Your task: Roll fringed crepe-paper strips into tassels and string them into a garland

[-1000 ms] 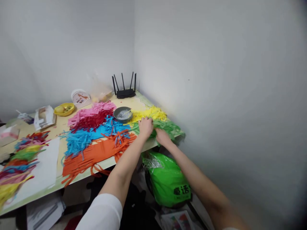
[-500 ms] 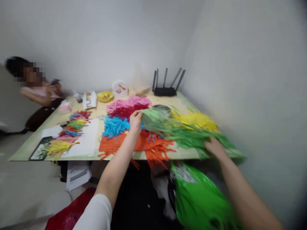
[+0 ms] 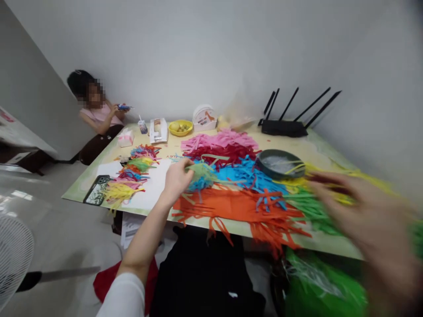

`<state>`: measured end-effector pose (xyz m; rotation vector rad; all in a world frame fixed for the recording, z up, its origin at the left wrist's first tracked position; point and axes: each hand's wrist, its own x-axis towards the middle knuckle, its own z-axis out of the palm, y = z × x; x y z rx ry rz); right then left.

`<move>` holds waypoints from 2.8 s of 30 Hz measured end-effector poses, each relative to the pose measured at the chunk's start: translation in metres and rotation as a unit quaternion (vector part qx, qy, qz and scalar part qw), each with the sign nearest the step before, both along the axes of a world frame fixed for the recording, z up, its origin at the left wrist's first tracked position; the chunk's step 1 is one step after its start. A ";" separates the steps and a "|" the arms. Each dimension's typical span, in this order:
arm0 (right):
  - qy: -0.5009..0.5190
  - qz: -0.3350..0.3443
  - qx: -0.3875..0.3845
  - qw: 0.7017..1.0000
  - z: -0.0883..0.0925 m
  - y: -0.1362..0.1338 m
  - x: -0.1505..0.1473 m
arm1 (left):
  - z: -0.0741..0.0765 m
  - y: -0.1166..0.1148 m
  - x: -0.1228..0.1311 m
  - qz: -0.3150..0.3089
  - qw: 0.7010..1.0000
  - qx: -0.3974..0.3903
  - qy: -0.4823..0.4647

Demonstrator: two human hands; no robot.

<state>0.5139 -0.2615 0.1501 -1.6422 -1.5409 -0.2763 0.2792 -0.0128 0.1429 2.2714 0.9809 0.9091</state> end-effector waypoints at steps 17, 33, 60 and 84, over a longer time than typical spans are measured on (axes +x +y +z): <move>0.113 0.179 -0.232 0.949 0.012 0.129 -0.084 | 0.020 0.010 -0.051 -0.226 0.962 -0.151 0.021; 0.315 0.195 -0.089 0.924 0.006 0.095 -0.081 | 0.009 -0.013 -0.056 -0.220 0.940 -0.229 -0.123; 0.140 0.329 -0.145 0.923 0.024 0.091 -0.063 | 0.057 -0.023 -0.060 -0.306 0.908 -0.285 -0.003; 0.368 0.173 -0.166 0.898 -0.007 0.077 -0.093 | 0.013 -0.040 -0.060 -0.194 0.922 -0.327 -0.074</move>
